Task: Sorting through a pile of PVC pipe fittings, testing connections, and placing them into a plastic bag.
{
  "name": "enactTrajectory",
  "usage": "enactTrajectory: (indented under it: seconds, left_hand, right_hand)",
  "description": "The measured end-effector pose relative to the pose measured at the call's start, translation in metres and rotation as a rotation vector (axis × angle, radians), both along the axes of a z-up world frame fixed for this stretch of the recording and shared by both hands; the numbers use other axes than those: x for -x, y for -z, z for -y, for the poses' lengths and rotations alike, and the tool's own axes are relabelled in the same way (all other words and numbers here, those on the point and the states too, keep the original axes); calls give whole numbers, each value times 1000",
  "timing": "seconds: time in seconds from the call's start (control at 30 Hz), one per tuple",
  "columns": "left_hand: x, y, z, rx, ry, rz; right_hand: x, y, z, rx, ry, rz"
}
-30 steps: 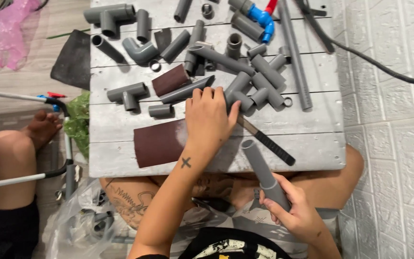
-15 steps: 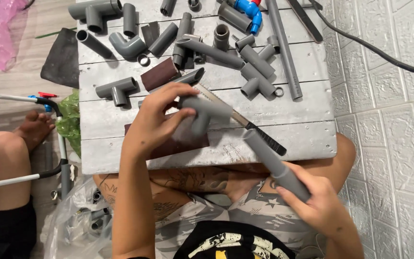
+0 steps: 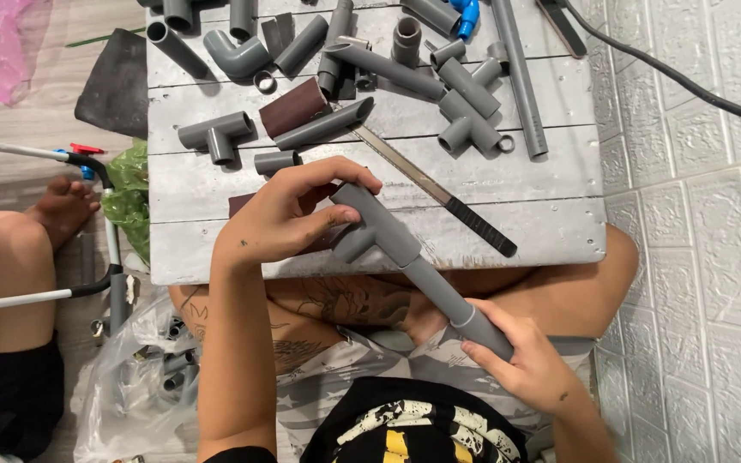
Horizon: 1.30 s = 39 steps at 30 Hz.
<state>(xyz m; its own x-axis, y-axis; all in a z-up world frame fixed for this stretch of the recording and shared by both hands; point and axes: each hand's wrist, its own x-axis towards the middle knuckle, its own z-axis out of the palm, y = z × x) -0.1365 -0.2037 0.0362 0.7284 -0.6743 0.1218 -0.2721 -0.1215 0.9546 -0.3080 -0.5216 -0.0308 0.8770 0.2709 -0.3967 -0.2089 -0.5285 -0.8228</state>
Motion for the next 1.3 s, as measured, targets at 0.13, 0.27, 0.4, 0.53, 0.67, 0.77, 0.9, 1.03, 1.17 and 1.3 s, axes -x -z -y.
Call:
enactTrajectory:
  seconds: [0.13, 0.27, 0.4, 0.53, 0.67, 0.77, 0.9, 1.03, 1.17, 1.3]
  left_hand:
    - [5, -8, 9, 42, -9, -110]
    - [11, -7, 15, 148, 15, -138]
    - [12, -12, 20, 39, 4, 11]
    - [18, -19, 30, 3, -86, -206]
    - [25, -2, 33, -182, -140, -20]
    - [31, 16, 19, -284, 64, 7]
    - [48, -1, 13, -533, 99, -109]
    - [66, -7, 12, -718, 203, -214]
    - [101, 11, 19, -766, 277, -273]
    - [109, 14, 26, -751, 260, -178]
  right_hand:
    - [11, 5, -5, -175, 43, -49]
    - [17, 4, -11, -420, 44, -70]
    - [24, 22, -9, -560, 57, -215]
    - [25, 36, 3, -979, 89, -512]
    - [9, 11, 18, -491, 52, -496]
    - [-14, -21, 35, -118, -27, -374]
    - [-37, -47, 38, -66, -93, -119]
    - [-50, -72, 30, 146, -351, 48]
    - [-30, -49, 23, 580, -661, 325]
    - [-5, 2, 34, 902, -689, 587]
